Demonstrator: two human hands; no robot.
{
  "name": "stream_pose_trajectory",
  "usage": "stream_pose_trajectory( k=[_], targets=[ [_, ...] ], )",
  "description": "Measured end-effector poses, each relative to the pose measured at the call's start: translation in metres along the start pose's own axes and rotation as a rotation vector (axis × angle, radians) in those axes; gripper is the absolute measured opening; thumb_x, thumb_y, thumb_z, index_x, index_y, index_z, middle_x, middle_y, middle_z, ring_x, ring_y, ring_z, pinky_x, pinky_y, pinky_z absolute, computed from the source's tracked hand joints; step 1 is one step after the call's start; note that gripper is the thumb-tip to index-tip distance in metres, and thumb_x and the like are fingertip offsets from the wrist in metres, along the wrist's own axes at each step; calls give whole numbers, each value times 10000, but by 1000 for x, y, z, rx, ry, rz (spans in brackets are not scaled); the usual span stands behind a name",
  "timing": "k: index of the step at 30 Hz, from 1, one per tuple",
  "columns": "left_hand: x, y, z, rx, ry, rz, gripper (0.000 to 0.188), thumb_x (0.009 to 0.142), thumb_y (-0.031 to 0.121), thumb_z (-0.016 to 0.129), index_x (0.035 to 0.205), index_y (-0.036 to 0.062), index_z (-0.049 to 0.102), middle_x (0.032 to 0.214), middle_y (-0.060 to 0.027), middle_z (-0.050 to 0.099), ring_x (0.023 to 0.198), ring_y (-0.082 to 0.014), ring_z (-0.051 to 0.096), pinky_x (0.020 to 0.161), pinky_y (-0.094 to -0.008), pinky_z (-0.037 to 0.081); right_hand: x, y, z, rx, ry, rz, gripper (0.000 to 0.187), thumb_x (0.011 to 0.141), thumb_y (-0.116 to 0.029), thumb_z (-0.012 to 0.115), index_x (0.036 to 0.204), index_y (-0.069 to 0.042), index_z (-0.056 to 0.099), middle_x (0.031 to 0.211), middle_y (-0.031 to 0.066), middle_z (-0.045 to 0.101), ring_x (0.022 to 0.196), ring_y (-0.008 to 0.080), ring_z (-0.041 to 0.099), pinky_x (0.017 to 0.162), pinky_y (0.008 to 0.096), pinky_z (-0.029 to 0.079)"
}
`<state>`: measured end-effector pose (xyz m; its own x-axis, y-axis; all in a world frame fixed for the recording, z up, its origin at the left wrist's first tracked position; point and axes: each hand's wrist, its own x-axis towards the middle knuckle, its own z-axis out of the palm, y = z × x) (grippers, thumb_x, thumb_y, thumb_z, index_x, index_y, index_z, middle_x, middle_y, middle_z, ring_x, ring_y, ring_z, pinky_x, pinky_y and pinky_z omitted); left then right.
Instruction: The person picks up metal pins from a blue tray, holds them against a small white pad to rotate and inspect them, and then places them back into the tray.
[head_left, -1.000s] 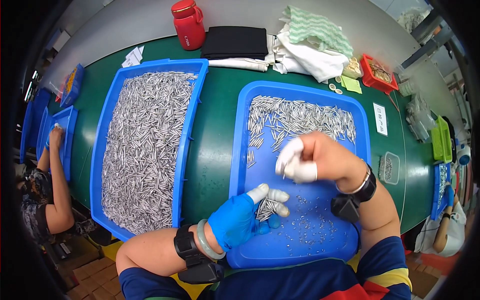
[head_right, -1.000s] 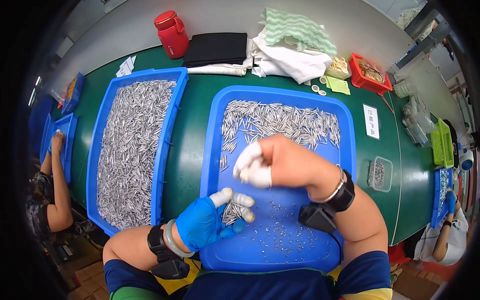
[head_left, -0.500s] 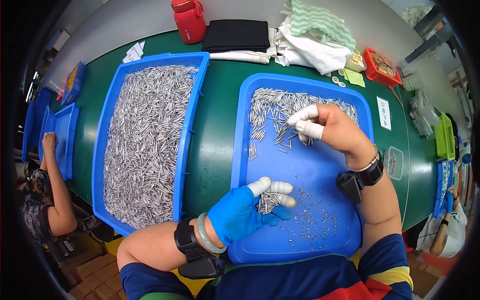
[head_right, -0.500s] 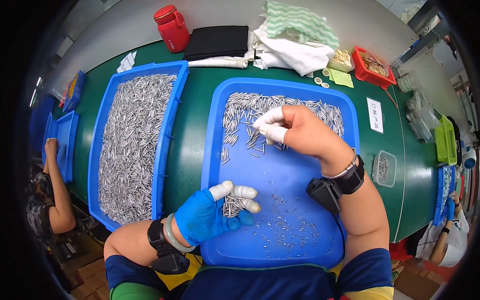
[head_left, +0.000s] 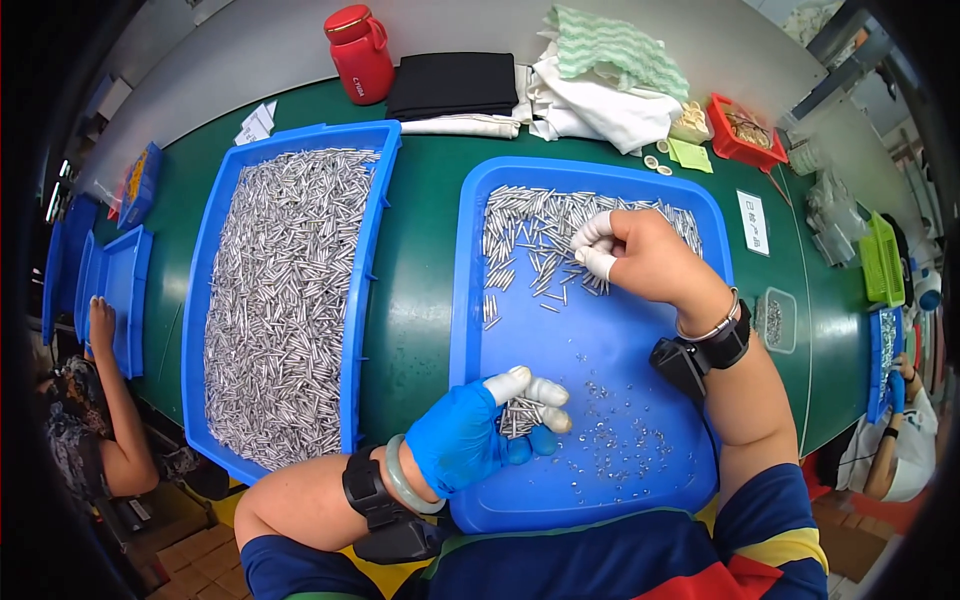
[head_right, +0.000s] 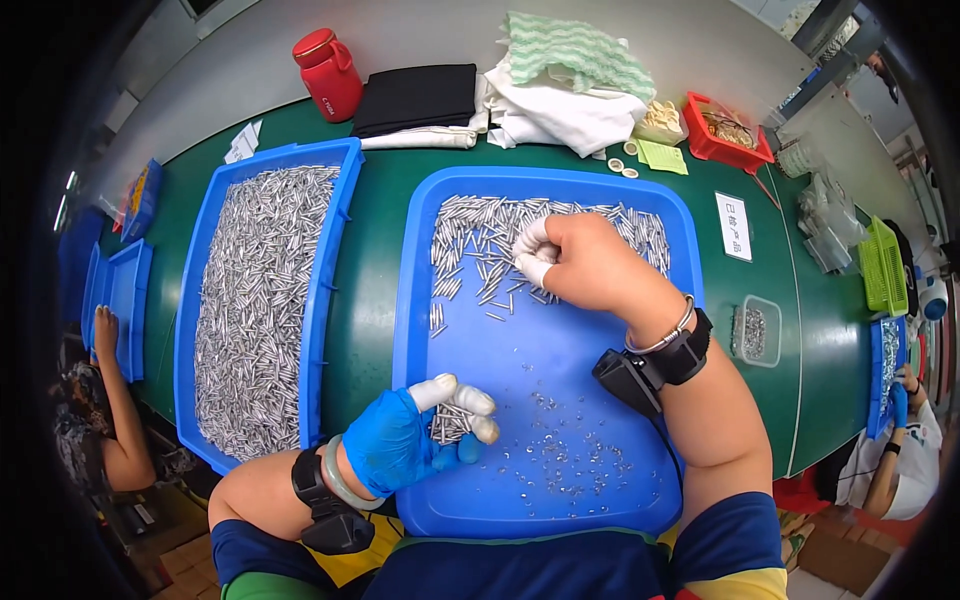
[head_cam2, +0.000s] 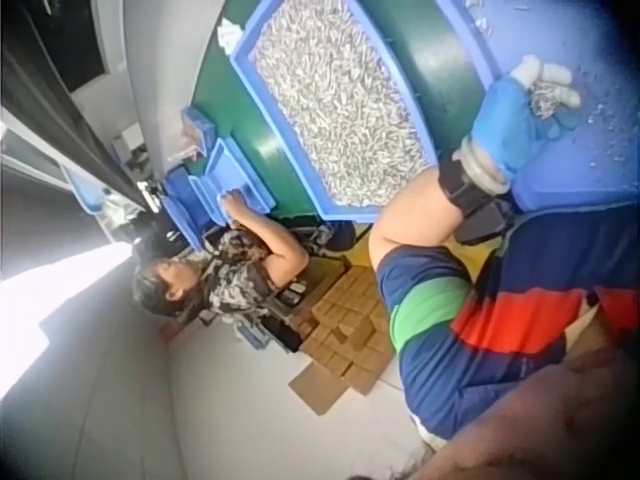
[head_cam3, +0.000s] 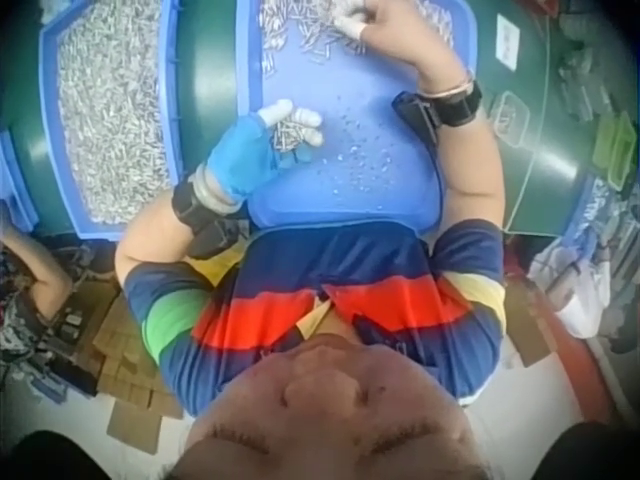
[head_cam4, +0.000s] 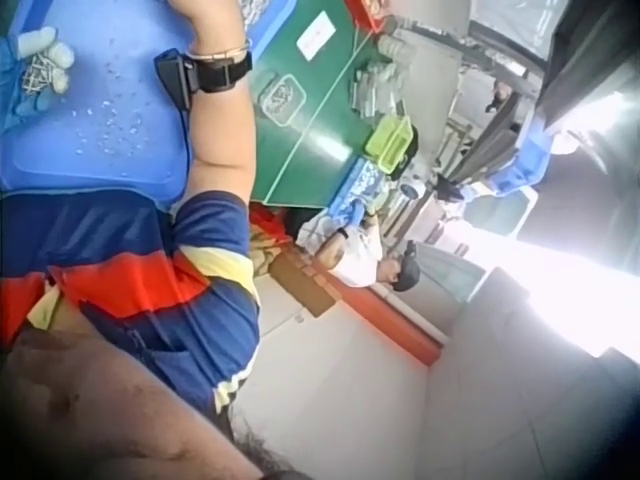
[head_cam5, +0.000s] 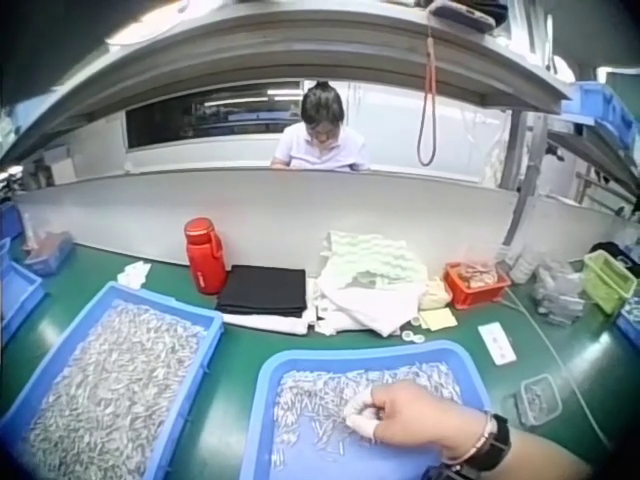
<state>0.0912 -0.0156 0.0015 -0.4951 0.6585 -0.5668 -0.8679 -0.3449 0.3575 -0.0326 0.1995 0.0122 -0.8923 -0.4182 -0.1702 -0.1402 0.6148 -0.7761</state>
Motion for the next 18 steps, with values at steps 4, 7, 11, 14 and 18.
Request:
stream_pose_trajectory(
  k=[4, 7, 11, 14, 18],
  targets=[
    [-1, 2, 4, 31, 51, -12, 366, 926, 313, 346, 1031, 39, 564, 901, -71, 612, 758, -138, 549, 695, -251, 442, -1, -1, 0, -200, 55, -94, 95, 708, -38, 641, 801, -22, 629, 638, 53, 583, 608, 121, 541, 584, 254, 436],
    [-2, 3, 7, 40, 72, -24, 362, 925, 313, 350, 1024, 41, 567, 897, -69, 613, 752, -135, 548, 692, -247, 442, -5, -2, 0, -308, -1, -251, 104, 679, -44, 639, 782, -33, 628, 639, 83, 571, 612, 186, 543, 593, 297, 443],
    [-1, 3, 6, 48, 69, -33, 361, 925, 311, 351, 1025, 37, 564, 896, -66, 613, 749, -136, 549, 691, -246, 443, -5, -1, 6, -410, -9, -409, 102, 651, -51, 629, 753, -42, 621, 647, 110, 560, 646, 258, 541, 618, 347, 445],
    [0, 3, 5, 58, 52, -33, 360, 924, 310, 352, 1025, 36, 563, 894, -65, 614, 748, -138, 549, 694, -246, 443, -3, 0, 13, -485, 3, -434, 92, 643, -53, 623, 734, -42, 613, 658, 117, 558, 675, 280, 537, 634, 361, 445],
    [-1, 5, 8, 59, 75, -56, 362, 924, 311, 352, 1032, 34, 559, 893, -65, 615, 741, -138, 552, 675, -243, 442, 1, 0, 19, -612, 9, -425, 74, 641, -58, 619, 710, -41, 600, 670, 115, 554, 688, 276, 534, 643, 352, 445]
  ],
)
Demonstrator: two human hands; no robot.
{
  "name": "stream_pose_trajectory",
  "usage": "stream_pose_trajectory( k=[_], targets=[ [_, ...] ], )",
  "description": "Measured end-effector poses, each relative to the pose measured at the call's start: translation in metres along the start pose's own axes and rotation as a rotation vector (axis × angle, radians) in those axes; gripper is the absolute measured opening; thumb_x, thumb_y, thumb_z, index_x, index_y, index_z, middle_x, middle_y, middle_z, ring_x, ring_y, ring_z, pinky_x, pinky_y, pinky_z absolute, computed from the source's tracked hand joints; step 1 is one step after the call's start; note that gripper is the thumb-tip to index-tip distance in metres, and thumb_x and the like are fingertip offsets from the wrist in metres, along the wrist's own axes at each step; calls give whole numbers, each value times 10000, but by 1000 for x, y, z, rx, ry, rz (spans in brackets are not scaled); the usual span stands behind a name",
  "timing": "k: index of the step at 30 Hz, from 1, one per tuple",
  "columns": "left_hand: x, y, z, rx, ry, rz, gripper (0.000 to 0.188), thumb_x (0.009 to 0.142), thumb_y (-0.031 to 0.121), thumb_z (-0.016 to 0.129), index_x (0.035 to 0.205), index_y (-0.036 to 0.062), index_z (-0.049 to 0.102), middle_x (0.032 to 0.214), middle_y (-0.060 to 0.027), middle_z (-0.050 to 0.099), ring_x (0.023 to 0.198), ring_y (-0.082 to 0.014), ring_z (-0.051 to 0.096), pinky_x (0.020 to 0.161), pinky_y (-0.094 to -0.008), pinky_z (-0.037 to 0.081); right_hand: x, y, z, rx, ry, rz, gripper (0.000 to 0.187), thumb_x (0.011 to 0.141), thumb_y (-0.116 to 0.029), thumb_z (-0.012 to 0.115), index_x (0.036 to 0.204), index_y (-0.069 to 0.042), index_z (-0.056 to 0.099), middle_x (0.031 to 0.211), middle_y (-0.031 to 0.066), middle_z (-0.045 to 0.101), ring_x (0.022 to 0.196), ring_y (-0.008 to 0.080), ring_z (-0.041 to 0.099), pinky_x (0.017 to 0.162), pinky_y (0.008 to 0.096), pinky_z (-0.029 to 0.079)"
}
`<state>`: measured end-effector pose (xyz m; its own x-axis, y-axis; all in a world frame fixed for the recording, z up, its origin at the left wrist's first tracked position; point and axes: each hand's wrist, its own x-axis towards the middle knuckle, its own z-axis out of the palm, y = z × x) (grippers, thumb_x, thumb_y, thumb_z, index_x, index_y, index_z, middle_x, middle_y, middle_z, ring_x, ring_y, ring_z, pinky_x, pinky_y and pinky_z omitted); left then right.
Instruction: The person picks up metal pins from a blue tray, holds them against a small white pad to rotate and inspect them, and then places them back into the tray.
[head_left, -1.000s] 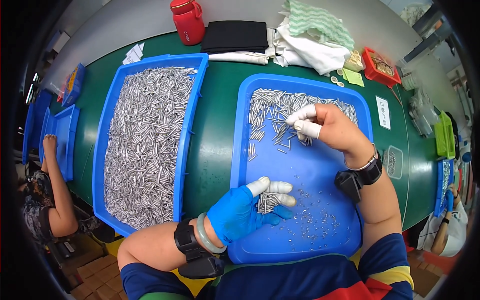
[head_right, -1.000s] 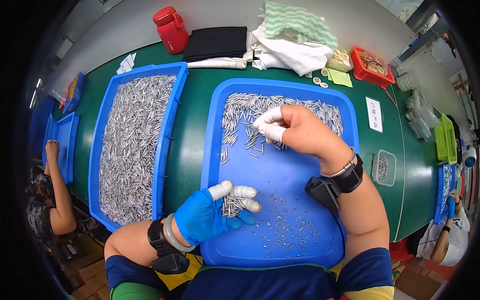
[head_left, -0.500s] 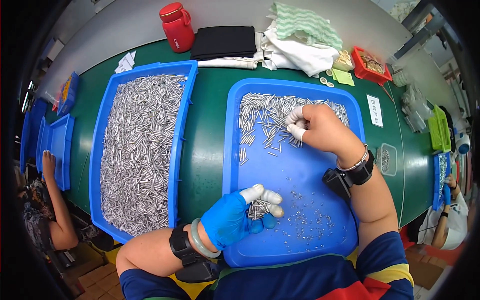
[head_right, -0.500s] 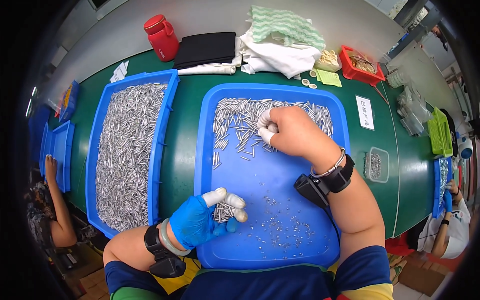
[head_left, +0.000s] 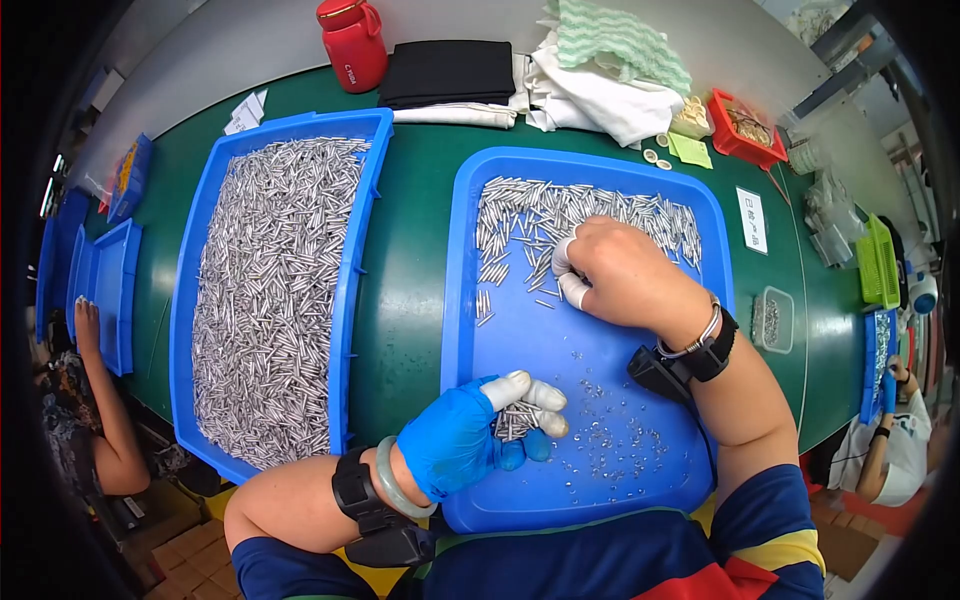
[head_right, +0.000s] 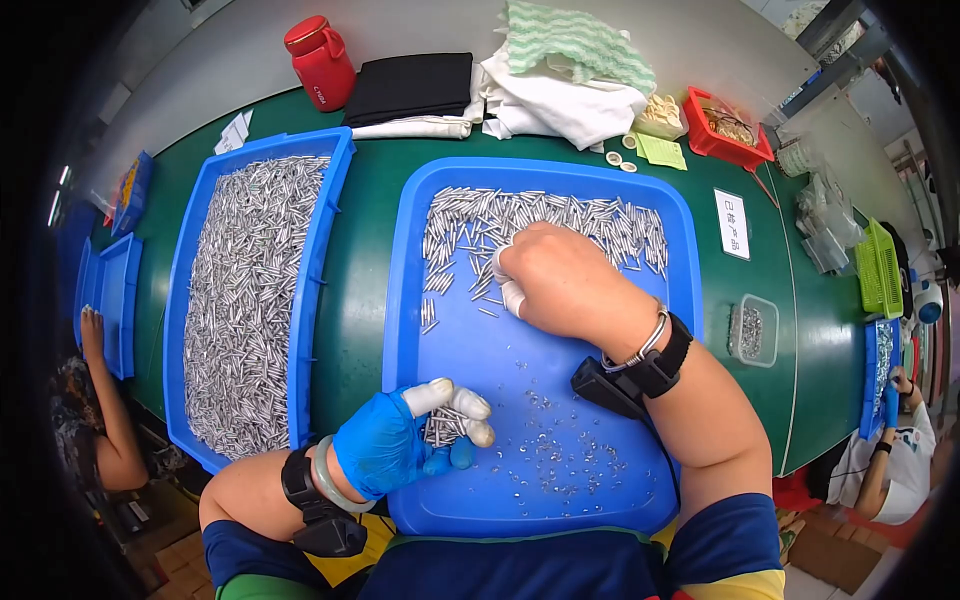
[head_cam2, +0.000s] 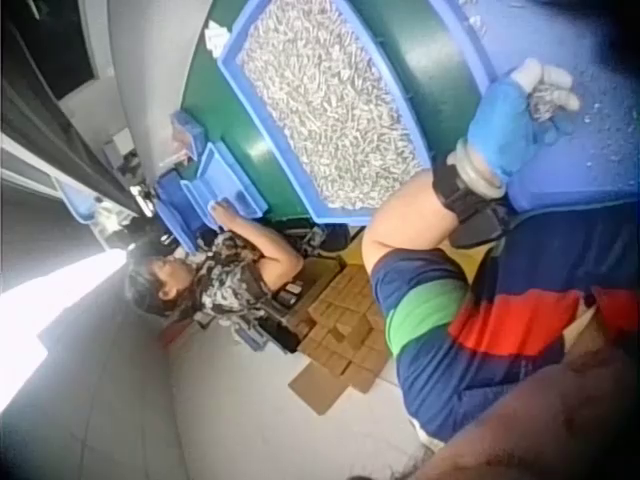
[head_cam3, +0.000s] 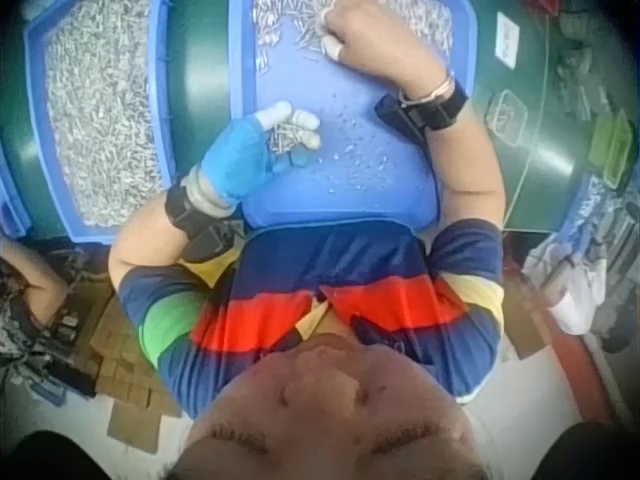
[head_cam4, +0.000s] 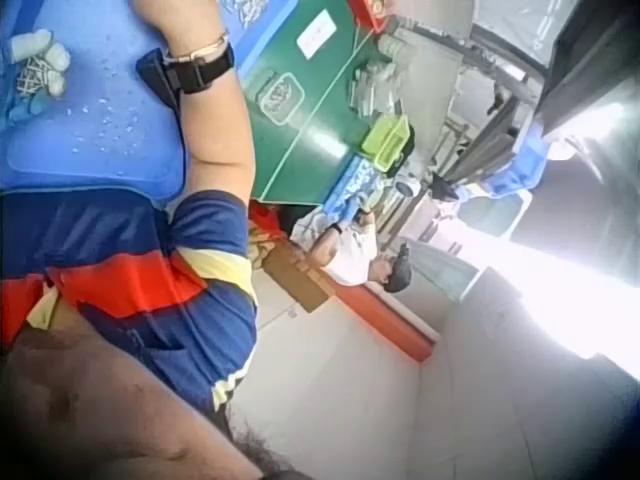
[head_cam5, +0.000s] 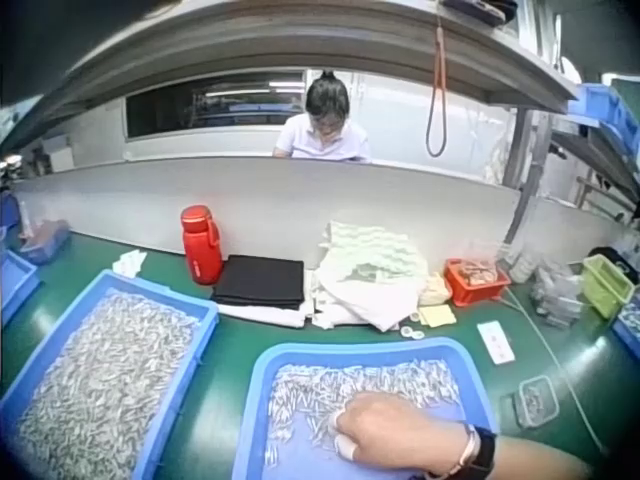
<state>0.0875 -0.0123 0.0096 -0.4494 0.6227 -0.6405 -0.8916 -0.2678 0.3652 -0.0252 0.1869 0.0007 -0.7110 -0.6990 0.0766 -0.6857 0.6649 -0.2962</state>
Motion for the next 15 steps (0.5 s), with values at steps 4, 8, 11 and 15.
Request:
stream_pose_trajectory(
  k=[4, 8, 11, 15],
  targets=[
    [-1, 0, 0, 6, -1, 6, 359, 923, 309, 352, 1037, 35, 554, 893, -63, 617, 731, -136, 555, 635, -238, 431, 2, -1, -7, 63, 1, -34, 67, 663, -75, 618, 711, -41, 586, 665, 90, 548, 649, 230, 527, 617, 324, 443],
    [-1, 0, -2, 43, -38, 13, 355, 922, 306, 354, 1038, 34, 551, 892, -60, 617, 725, -136, 558, 599, -234, 417, -1, 1, -11, 577, -16, 61, 83, 710, -107, 619, 750, -48, 575, 677, 40, 548, 610, 145, 503, 582, 270, 426],
    [-2, 0, 1, 29, 23, 23, 342, 905, 287, 379, 990, 21, 577, 888, -95, 617, 730, -150, 559, 624, -238, 441, -3, 5, -11, 1143, -22, 238, 97, 738, -127, 620, 782, -57, 568, 704, 9, 554, 601, 88, 479, 561, 228, 405],
    [-2, -1, -1, 34, -7, 31, 336, 902, 284, 384, 991, 25, 579, 888, -92, 617, 737, -152, 557, 632, -245, 438, -4, 14, -12, 1487, -77, 423, 58, 756, -92, 599, 809, -78, 580, 759, -14, 589, 648, 33, 478, 530, 170, 378]
  ],
)
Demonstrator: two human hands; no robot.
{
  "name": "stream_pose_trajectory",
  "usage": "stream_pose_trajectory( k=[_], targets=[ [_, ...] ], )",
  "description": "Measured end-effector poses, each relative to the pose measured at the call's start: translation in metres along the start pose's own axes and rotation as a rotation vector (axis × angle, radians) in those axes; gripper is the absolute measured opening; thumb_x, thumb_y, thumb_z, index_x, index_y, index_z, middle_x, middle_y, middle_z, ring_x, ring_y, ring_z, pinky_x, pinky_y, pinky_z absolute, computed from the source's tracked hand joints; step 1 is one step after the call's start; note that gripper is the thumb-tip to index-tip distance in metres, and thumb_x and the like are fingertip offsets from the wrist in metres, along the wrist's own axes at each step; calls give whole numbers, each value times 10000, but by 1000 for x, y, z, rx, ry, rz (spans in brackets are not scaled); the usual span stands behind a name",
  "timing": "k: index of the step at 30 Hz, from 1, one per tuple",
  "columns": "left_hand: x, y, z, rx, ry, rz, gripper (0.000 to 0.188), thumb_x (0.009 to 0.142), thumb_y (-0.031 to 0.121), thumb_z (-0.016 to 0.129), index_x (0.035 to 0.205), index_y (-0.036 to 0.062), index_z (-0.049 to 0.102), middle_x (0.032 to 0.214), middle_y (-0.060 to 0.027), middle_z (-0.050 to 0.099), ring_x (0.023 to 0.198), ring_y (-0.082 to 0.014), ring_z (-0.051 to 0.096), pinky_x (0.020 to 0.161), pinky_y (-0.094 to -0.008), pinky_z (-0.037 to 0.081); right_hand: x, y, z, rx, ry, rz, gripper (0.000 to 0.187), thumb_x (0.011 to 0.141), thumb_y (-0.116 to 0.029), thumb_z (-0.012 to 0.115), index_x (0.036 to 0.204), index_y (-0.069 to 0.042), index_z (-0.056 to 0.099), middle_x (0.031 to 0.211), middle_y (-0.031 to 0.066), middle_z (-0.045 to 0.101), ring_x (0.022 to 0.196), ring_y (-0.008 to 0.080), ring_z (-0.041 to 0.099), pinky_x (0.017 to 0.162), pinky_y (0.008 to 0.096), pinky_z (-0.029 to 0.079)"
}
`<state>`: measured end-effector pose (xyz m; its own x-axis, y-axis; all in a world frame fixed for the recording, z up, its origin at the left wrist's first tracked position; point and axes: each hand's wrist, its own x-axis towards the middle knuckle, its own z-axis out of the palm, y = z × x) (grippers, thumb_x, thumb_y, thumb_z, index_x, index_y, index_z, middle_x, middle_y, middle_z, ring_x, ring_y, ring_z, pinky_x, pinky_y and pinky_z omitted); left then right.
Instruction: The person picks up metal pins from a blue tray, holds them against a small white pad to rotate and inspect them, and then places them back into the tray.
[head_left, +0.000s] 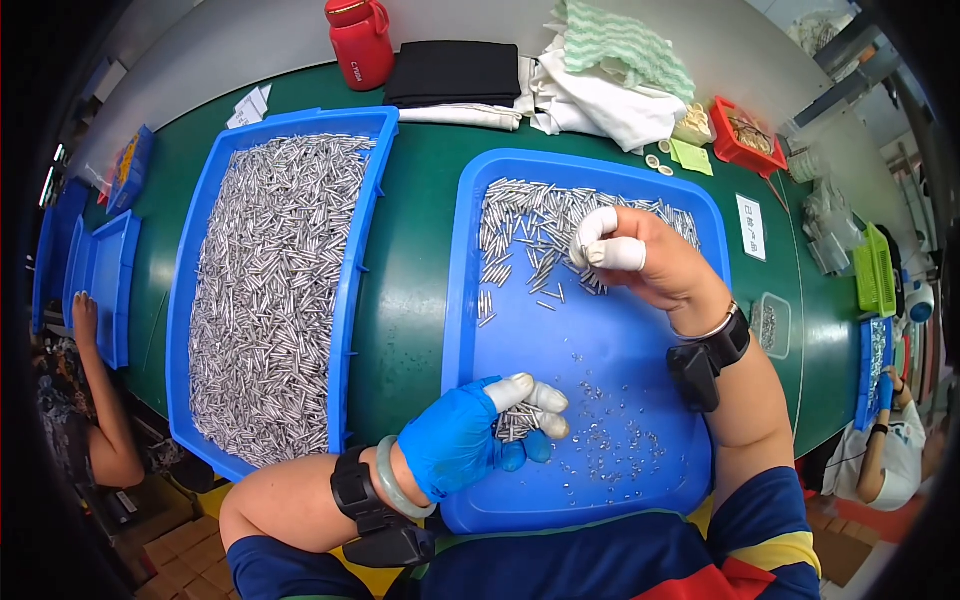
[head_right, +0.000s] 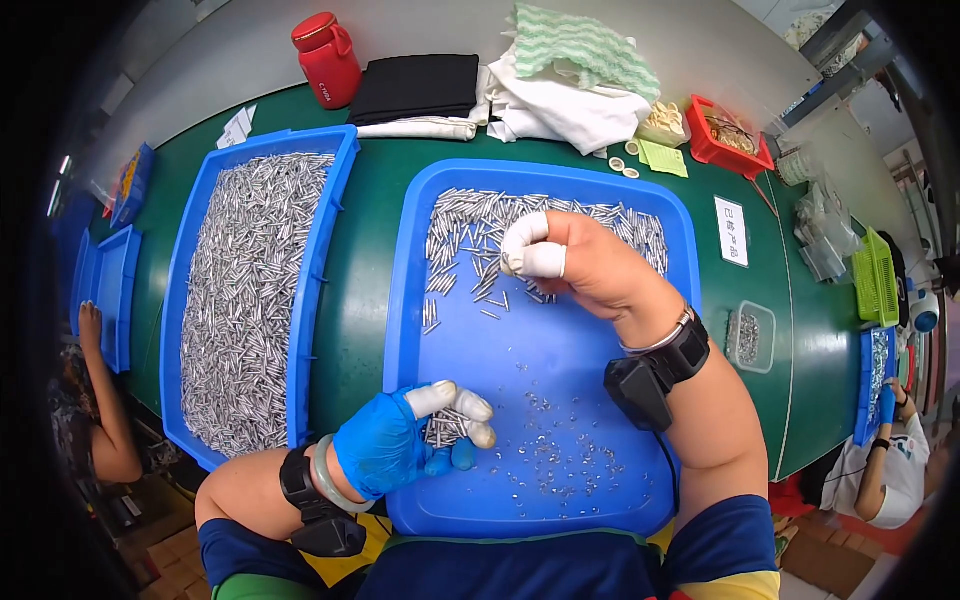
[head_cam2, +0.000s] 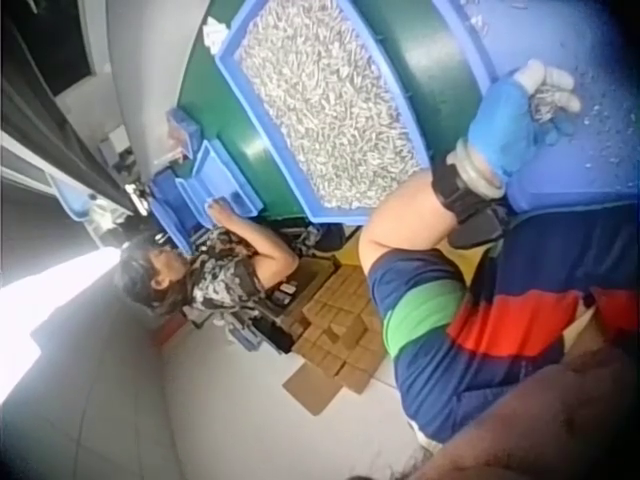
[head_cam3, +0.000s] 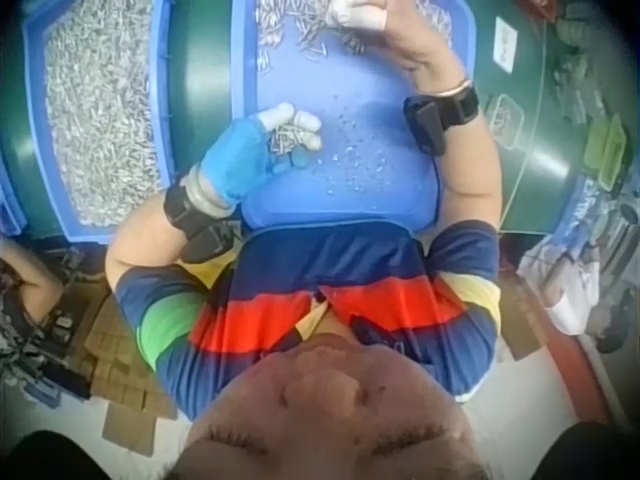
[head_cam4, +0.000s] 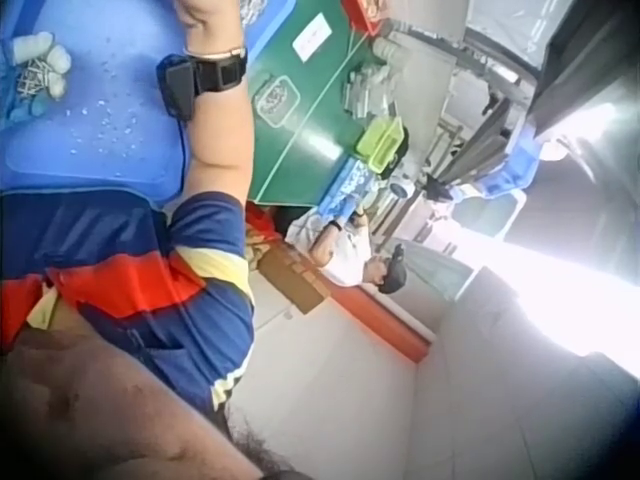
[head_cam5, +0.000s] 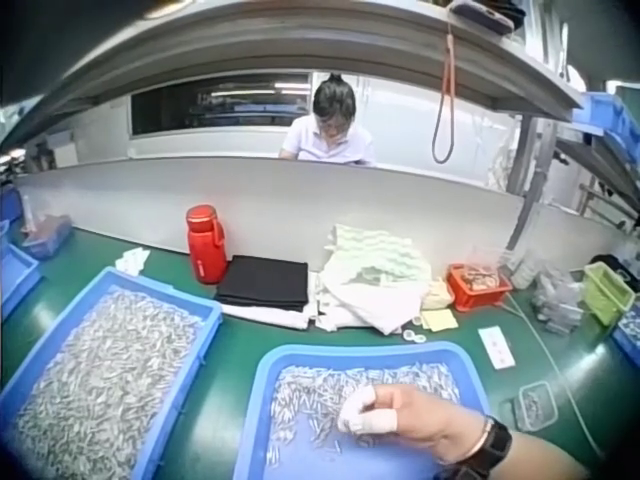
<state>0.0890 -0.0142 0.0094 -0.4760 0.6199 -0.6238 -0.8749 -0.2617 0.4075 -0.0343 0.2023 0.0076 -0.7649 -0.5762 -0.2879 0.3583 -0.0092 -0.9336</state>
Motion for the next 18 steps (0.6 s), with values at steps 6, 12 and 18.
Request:
stream_pose_trajectory(
  k=[6, 12, 18],
  targets=[
    [0, 0, 1, 2, 9, -4, 335, 900, 282, 387, 997, 24, 577, 894, -92, 616, 746, -156, 556, 646, -252, 440, 0, 2, -5, 84, -68, 17, 89, 753, -95, 612, 829, -73, 570, 786, 41, 597, 631, 62, 497, 526, 177, 382],
    [0, 0, 1, 2, 14, -6, 337, 901, 283, 387, 1006, 23, 573, 905, -95, 614, 755, -156, 556, 661, -254, 444, -3, -4, -5, 7, -73, 52, 131, 751, -86, 622, 865, -58, 564, 780, 62, 602, 666, 88, 540, 541, 190, 417],
    [1, -1, 1, -1, 12, 1, 338, 907, 282, 380, 1016, 21, 564, 898, -89, 614, 748, -151, 557, 636, -247, 434, -6, -2, 5, -483, 76, -83, 77, 750, -62, 626, 810, -26, 595, 782, 60, 615, 692, 128, 571, 600, 223, 455]
  ],
)
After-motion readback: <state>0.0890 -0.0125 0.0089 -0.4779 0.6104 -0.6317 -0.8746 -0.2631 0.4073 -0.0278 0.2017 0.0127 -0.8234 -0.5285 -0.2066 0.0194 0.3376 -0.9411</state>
